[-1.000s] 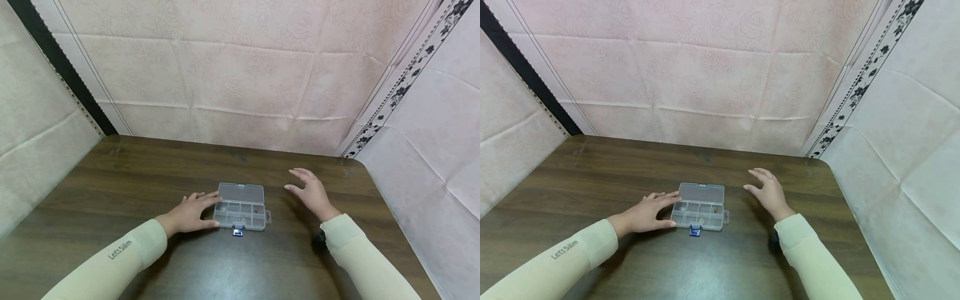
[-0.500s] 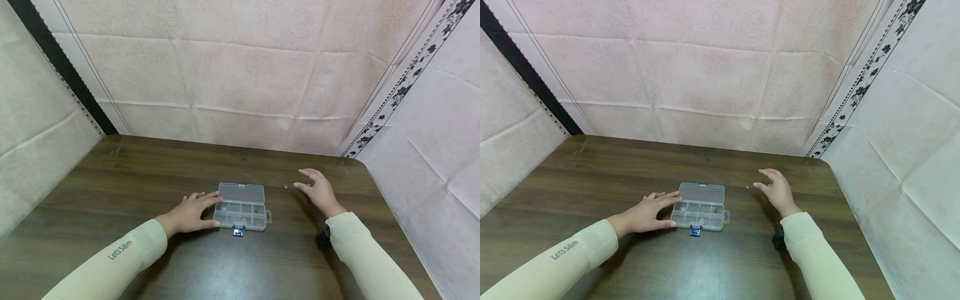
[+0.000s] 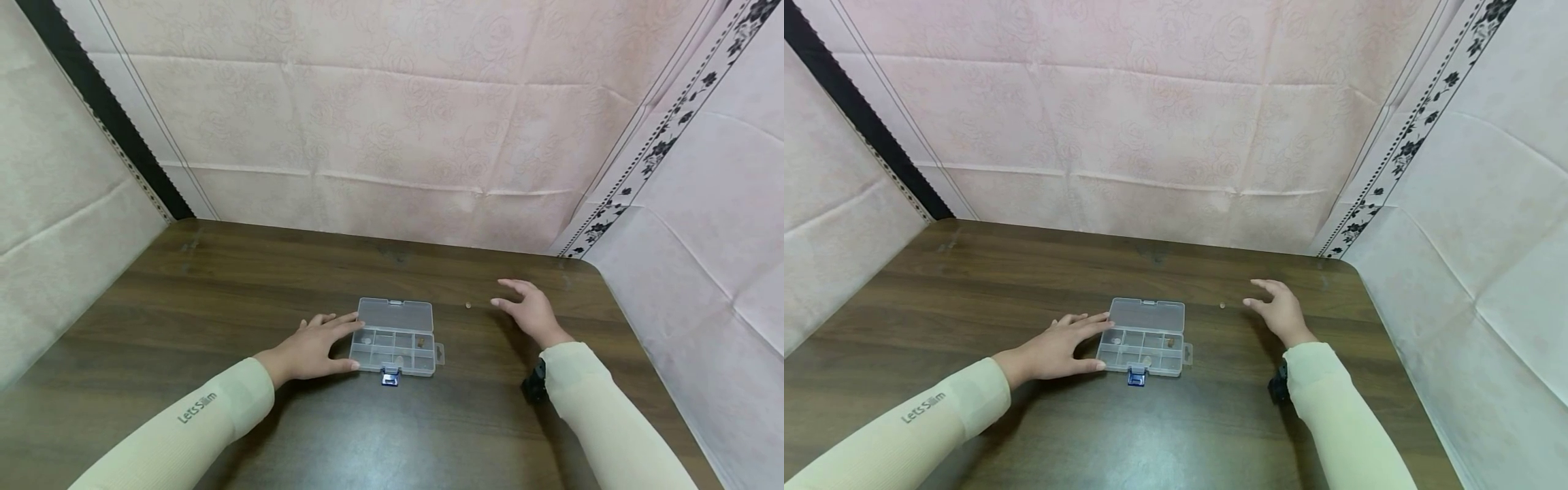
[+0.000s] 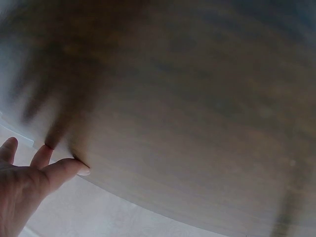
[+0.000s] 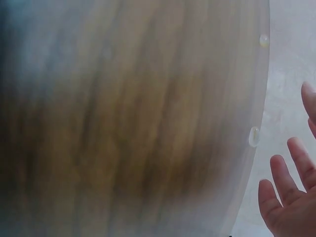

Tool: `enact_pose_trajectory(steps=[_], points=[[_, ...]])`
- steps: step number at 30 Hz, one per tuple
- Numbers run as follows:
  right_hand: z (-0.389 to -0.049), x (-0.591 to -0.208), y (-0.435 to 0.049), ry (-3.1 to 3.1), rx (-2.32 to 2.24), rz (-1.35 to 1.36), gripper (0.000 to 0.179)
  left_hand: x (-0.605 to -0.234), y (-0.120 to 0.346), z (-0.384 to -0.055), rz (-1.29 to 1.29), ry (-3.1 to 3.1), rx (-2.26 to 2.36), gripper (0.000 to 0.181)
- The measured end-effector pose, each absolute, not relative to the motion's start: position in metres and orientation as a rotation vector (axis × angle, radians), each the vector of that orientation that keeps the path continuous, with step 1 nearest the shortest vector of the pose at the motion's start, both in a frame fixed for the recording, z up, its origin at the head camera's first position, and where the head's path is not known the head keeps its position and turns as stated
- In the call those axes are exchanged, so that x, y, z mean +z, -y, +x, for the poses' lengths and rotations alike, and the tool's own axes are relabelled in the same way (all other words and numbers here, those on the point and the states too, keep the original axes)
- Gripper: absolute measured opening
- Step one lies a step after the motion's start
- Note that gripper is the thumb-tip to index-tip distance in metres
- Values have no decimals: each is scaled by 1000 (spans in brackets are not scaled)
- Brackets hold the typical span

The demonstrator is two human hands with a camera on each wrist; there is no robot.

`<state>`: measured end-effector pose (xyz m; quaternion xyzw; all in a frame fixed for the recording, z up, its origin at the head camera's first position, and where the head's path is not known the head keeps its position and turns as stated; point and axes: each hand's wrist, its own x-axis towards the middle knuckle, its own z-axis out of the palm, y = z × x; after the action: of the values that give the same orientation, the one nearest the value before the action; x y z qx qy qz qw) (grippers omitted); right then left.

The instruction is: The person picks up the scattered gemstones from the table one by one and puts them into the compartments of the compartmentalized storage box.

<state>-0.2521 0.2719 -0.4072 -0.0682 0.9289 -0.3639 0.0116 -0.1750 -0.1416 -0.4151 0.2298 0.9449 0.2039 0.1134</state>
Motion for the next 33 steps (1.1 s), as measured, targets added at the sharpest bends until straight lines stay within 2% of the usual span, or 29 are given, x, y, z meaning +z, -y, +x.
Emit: enact_pose_trajectory(steps=[33], points=[[-265,-415,-280,-2841,-1023,-143,40,-412,140,-174,667,-2773,580,74]])
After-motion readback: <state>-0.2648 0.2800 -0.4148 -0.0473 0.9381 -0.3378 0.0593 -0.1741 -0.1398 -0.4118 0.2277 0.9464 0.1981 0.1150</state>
